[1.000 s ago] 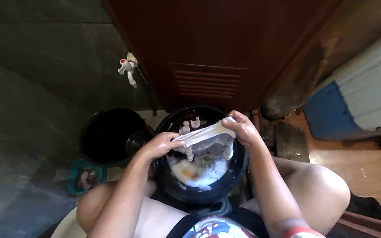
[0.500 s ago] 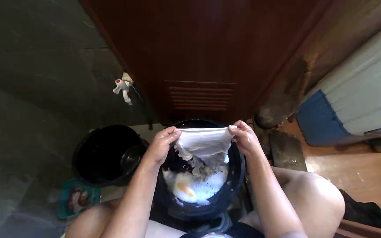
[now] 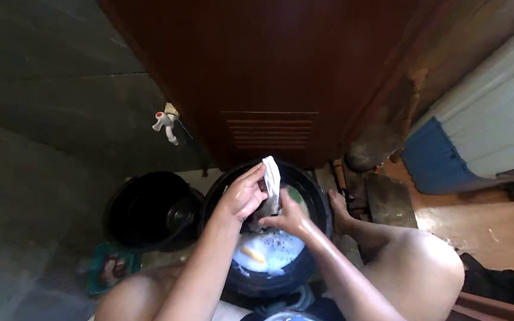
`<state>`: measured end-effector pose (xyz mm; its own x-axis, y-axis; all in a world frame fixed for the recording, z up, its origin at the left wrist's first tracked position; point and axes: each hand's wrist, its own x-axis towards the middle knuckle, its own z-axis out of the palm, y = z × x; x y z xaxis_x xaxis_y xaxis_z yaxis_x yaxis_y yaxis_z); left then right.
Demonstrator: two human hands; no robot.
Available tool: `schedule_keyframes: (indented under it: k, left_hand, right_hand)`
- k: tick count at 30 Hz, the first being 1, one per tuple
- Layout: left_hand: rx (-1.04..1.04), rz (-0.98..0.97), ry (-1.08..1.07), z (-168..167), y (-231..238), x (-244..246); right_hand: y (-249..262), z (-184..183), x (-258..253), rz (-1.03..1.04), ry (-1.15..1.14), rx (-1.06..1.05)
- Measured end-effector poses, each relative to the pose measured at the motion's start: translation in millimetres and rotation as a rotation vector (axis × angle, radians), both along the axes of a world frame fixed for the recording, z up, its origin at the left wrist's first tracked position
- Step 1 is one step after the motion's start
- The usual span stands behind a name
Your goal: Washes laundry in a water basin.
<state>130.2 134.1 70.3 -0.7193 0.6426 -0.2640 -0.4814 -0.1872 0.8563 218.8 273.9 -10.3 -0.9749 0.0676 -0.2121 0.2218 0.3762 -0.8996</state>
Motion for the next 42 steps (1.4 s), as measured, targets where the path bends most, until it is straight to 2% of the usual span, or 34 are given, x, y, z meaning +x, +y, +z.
schedule_keyframes:
  k: [3,5,9,10,13,15,18,21,25,28,31,34,38,40,42]
  left_hand:
    - [-0.014,-0.013,0.040,6,-2,3]
    - [-0.086,0.036,0.055,1,-6,-2]
    - [-0.240,0.085,0.121,-24,-15,-6]
    - [-0.221,0.087,0.112,-28,-16,-4]
    - [-0.078,0.086,0.014,-29,-16,13]
    - [0.032,0.112,-0.049,-32,-13,26]
    - [0.142,0.265,-0.032,-39,-9,35]
    - [0.218,0.401,0.013,-47,-12,37]
    - [0.227,0.443,0.066,-55,-8,37]
    - [0.162,0.465,-0.048,-61,-7,38]
    - [0.041,0.443,-0.082,-75,-9,38]
    - [-0.101,0.355,-0.121,-100,-11,39]
    - [-0.099,0.344,-0.159,-109,-8,40]
    - [-0.211,0.367,-0.129,-106,-14,33]
    - [-0.381,0.331,0.000,-104,-30,25]
  right_hand:
    - [-9,-24,9,0.048,0.029,-0.015]
    - [-2,-15,7,0.079,-0.020,-0.010]
    - [18,4,6,-0.009,-0.102,-0.245]
    - [23,4,6,-0.036,-0.097,-0.220]
    - [28,-6,4,-0.048,-0.130,0.070]
    - [21,-20,5,-0.103,-0.122,0.102]
    - [11,-32,5,-0.266,0.019,-0.233]
    - [7,-29,3,-0.284,0.123,-0.543]
    - [8,-28,2,-0.226,0.198,-0.600]
    - [8,-14,3,-0.281,0.188,-0.657]
    - [12,-5,9,-0.202,0.062,-0.799]
    - [15,4,16,-0.067,-0.105,-0.843]
    - [21,-5,20,0.094,-0.207,-0.944]
    - [30,-7,23,0.100,-0.191,-1.026]
    - [42,-2,24,0.029,-0.184,-1.035]
